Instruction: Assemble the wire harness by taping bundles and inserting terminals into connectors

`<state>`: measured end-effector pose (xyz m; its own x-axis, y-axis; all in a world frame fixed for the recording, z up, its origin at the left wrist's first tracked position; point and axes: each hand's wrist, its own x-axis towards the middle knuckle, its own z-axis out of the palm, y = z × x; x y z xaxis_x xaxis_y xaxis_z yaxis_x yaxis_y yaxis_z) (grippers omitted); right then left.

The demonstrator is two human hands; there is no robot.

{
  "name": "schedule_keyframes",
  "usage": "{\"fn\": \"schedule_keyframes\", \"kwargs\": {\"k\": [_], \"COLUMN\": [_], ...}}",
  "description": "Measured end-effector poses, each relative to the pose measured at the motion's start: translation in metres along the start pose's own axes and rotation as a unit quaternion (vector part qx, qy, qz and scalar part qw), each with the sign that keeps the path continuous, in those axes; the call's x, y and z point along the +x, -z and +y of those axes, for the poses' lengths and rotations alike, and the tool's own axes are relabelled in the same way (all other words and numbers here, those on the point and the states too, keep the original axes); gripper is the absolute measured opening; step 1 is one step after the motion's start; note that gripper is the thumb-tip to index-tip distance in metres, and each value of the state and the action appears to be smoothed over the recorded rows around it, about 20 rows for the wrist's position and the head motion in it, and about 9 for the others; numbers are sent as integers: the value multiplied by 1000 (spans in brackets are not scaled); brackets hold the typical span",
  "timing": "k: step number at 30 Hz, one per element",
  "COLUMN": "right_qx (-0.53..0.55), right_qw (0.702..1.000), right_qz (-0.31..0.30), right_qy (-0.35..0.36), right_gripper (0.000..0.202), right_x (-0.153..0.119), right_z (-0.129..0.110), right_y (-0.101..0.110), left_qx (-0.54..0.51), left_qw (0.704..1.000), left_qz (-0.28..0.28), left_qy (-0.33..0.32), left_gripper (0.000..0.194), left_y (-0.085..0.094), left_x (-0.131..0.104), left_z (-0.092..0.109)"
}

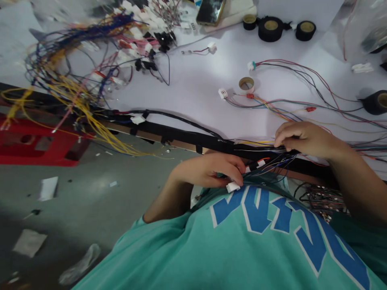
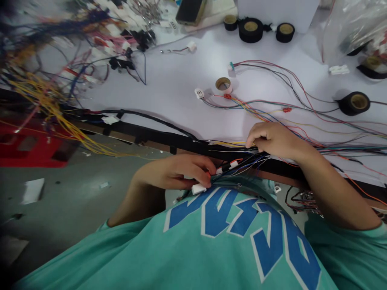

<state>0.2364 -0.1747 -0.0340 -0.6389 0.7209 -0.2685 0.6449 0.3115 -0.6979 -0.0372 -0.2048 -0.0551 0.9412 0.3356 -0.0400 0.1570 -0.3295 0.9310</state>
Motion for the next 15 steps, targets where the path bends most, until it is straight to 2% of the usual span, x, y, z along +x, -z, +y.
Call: {"fn": "schedule_keyframes", "kwargs": {"k": [4,10,12,15], "right_qx": [-107,-275,-303,-288], "right_qw": [994,956,944,948], "right_qz": [10,-59,-84,-102], "right_qy": [-6,-85,-100,-88], "right_gripper": [26,24,24,22], "right_x": [2,7,11,15], "right_z": [-5,-27,-33,-33], "right_y": [-3,1,4,6], "left_qx": [4,-8,-10,-1], "left_qw": [1000,1000,1000,1000], "left_qz": [5,11,10,10], "left_qy": [-20,-28,-19,-15], "left_gripper": [25,24,24,25], "left_y": [0,0,-1,-2], "left_x": [1,3,3,3], "left_z": [-2,-2,-1,-1]}}
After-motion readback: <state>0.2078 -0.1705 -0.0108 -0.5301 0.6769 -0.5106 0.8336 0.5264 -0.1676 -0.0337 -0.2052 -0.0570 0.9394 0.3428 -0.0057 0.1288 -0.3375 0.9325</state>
